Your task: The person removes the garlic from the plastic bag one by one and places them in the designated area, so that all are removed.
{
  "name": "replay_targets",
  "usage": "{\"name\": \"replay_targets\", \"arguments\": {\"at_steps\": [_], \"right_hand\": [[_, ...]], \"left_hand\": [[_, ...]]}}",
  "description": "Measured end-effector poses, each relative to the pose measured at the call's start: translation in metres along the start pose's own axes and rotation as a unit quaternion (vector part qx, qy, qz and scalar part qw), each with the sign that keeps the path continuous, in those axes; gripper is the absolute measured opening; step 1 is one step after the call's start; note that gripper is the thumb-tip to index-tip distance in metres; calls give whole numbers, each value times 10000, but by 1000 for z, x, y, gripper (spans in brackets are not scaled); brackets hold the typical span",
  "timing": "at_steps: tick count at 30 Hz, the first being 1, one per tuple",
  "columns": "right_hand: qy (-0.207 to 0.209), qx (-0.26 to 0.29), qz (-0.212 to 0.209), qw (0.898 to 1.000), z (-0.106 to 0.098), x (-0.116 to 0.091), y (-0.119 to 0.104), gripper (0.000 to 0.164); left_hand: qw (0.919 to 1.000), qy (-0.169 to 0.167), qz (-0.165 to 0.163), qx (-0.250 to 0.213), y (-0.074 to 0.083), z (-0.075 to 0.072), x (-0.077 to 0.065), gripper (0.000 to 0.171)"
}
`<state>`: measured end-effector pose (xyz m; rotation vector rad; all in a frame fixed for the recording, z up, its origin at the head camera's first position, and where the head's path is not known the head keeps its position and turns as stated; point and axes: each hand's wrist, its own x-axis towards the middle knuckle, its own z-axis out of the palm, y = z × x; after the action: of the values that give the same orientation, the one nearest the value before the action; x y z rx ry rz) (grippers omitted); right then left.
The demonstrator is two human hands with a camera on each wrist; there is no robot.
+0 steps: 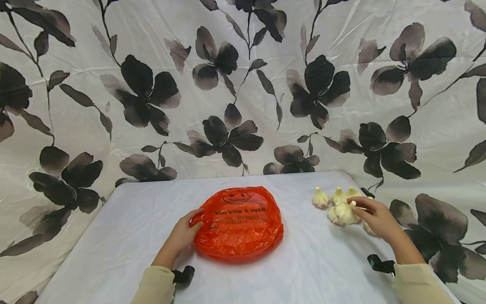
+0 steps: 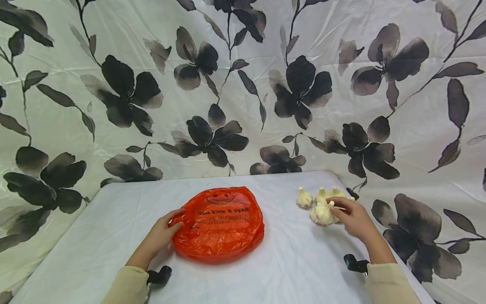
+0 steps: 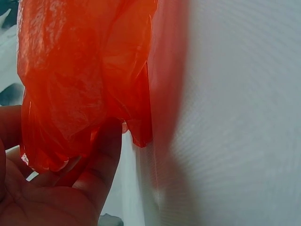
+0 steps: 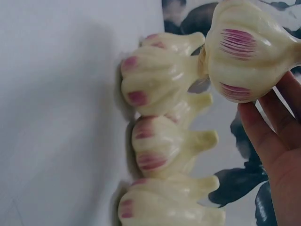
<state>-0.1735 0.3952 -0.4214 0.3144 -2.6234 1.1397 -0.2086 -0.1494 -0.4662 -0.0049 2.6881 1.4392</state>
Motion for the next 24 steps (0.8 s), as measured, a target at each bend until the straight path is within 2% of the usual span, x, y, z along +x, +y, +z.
{"name": "replay_targets", "arguments": {"at_steps": [9, 24], "right_hand": [[88, -448, 371, 9983, -5, -11, 10, 38], [-266, -507, 756, 9955, -8, -19, 26, 38]], "left_hand": [[10000, -12, -90, 8, 1, 1, -2, 50], [10000, -13, 5, 24, 1, 0, 0, 50]]}}
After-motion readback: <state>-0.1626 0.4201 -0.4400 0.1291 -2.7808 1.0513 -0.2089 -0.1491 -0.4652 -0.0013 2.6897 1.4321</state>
